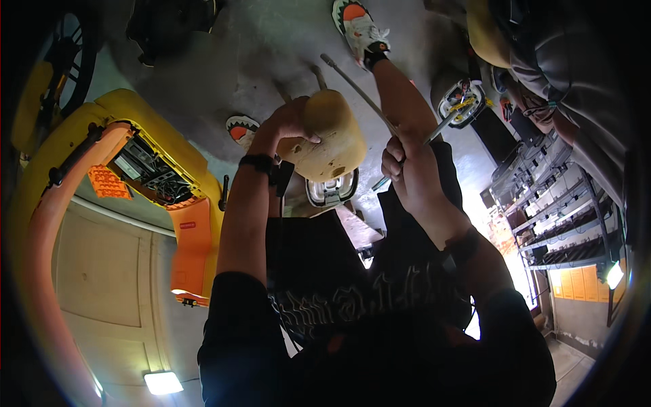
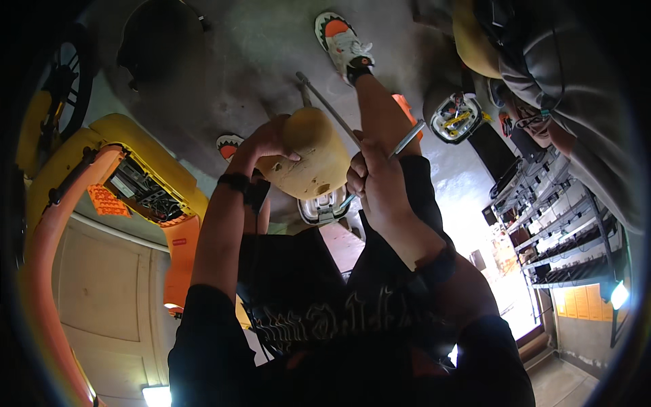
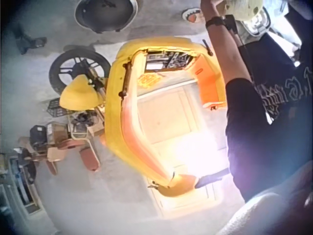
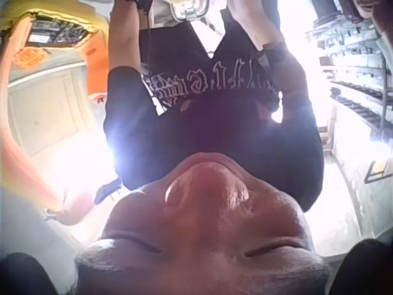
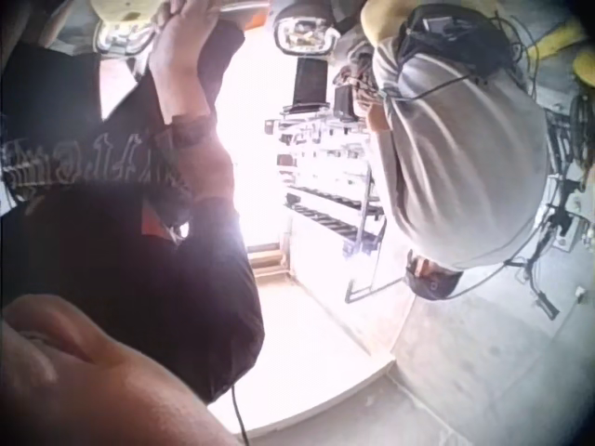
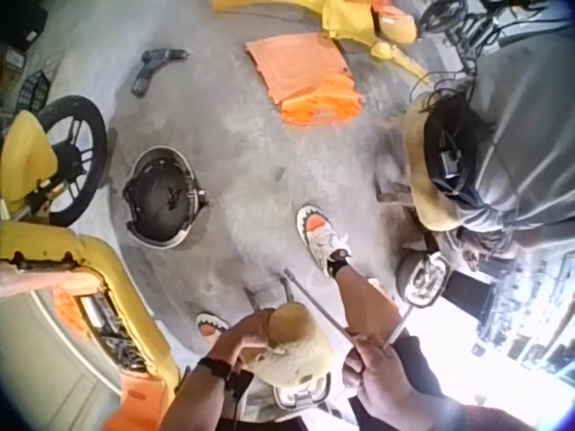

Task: Repairing and assembling motorcycle body components and seats.

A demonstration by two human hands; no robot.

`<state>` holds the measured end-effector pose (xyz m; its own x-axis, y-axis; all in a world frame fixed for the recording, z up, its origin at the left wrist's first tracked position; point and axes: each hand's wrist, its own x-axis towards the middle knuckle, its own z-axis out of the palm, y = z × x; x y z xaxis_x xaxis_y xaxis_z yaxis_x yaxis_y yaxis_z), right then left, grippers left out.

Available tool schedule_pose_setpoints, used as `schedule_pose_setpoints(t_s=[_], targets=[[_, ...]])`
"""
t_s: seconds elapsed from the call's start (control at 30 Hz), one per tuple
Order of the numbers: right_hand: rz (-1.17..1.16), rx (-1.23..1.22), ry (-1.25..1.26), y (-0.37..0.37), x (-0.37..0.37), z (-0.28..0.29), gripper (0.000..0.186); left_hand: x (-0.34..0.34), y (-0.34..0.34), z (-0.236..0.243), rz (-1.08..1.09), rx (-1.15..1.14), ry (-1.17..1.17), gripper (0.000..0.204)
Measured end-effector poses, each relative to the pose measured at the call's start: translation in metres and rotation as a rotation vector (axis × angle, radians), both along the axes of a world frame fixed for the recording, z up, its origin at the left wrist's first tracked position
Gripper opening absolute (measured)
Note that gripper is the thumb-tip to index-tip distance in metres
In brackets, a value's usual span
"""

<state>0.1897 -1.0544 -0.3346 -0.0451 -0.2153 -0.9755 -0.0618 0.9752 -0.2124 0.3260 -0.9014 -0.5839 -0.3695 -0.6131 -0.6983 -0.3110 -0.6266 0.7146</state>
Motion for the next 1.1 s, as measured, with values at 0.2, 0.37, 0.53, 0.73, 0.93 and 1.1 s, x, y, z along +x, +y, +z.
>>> schedule_pose_setpoints(t_s=[0.2,0.37,0.53,0.73,0.93,1.1], targets=[[0.037,0.145,-0.062,-0.02,0.002,0.005,0.034,-0.045,-0.027,0.001,-0.123,0.024,0.056,0.083],[0.048,0.113,-0.019,-0.039,-0.009,0.01,0.031,-0.103,-0.024,-0.002,-0.195,0.132,0.104,0.076],[-0.035,0.096,-0.04,-0.041,-0.016,0.009,0.019,-0.141,0.008,0.001,-0.23,0.093,0.054,0.072],[0.014,0.142,0.006,-0.025,-0.021,0.006,0.025,-0.143,0.03,0.006,-0.241,0.105,-0.027,0.083],[0.065,0.136,0.005,-0.014,-0.023,0.003,0.032,-0.126,0.068,-0.011,-0.256,0.128,0.011,0.096],[0.052,0.133,-0.01,-0.005,-0.022,0.0,0.032,-0.127,0.095,-0.026,-0.174,0.133,0.098,0.105]])
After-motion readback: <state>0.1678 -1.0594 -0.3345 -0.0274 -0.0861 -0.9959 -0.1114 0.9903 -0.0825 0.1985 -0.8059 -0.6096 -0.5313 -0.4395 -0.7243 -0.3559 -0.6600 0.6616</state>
